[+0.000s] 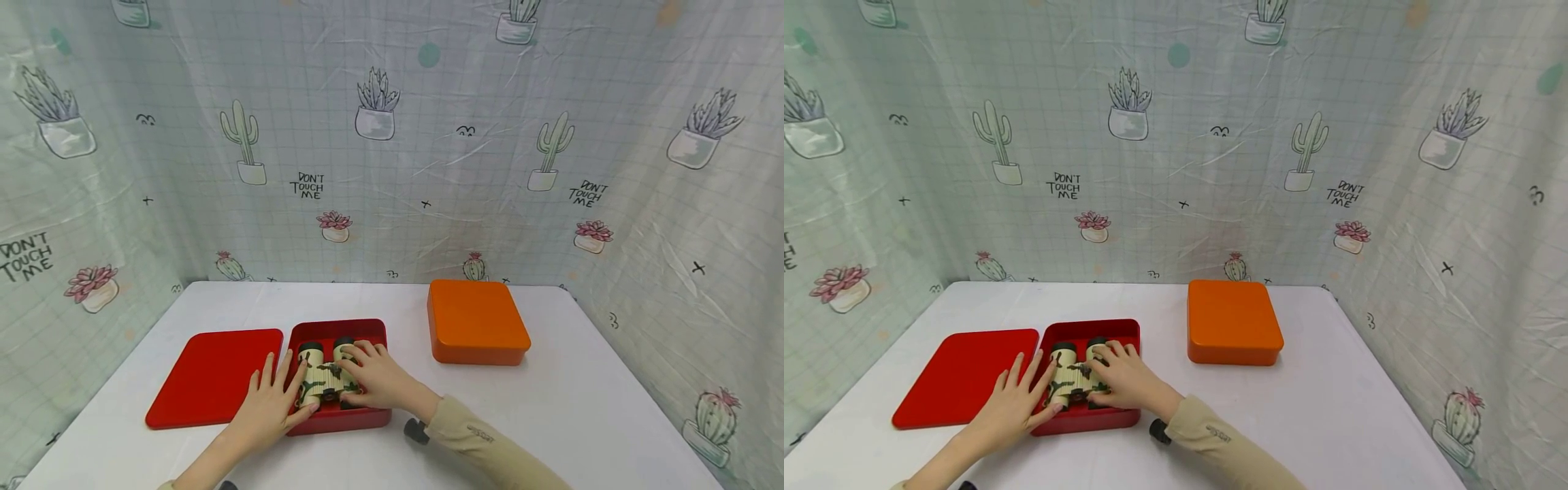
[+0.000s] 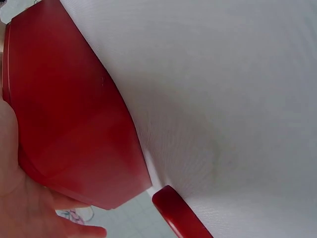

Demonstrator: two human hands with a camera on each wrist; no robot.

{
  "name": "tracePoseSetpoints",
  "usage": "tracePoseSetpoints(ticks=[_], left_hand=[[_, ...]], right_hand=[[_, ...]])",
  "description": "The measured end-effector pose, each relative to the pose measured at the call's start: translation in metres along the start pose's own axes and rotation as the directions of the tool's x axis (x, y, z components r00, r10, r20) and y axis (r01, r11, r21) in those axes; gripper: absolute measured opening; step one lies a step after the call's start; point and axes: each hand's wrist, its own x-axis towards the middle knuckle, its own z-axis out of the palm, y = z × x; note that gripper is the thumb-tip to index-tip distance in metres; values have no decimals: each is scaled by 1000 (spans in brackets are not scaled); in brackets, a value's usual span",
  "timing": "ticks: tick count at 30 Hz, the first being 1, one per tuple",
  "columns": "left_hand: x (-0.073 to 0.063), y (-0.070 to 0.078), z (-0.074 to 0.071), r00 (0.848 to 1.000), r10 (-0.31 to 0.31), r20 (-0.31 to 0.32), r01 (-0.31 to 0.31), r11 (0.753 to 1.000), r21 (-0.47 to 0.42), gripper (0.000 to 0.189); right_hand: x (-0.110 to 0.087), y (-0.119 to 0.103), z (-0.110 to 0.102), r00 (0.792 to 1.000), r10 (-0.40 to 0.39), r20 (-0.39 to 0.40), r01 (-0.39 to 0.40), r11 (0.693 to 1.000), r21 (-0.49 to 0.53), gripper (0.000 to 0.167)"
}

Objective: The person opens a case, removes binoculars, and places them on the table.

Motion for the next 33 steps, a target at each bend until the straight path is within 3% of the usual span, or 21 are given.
tracePoseSetpoints(ticks=[8, 15, 25, 33], left_hand=[[-1, 1, -1, 1000, -8, 2, 8, 1000, 1, 77], [-2, 2, -2, 1000, -8, 0, 8, 1000, 0, 76], [-2, 0, -1, 1000, -8, -2, 8, 1000, 12, 75], [-1, 0, 0, 1000, -4, 0, 4, 1000, 8, 76]], right_hand=[[7, -2, 5, 1000, -18, -8, 17, 997, -80, 51], [13, -4, 11, 999, -35, -6, 34, 996, -83, 53], [21, -9, 11, 997, 5, 80, 0, 999, -55, 59], [24, -13, 14, 996, 23, 83, -17, 997, -75, 60]])
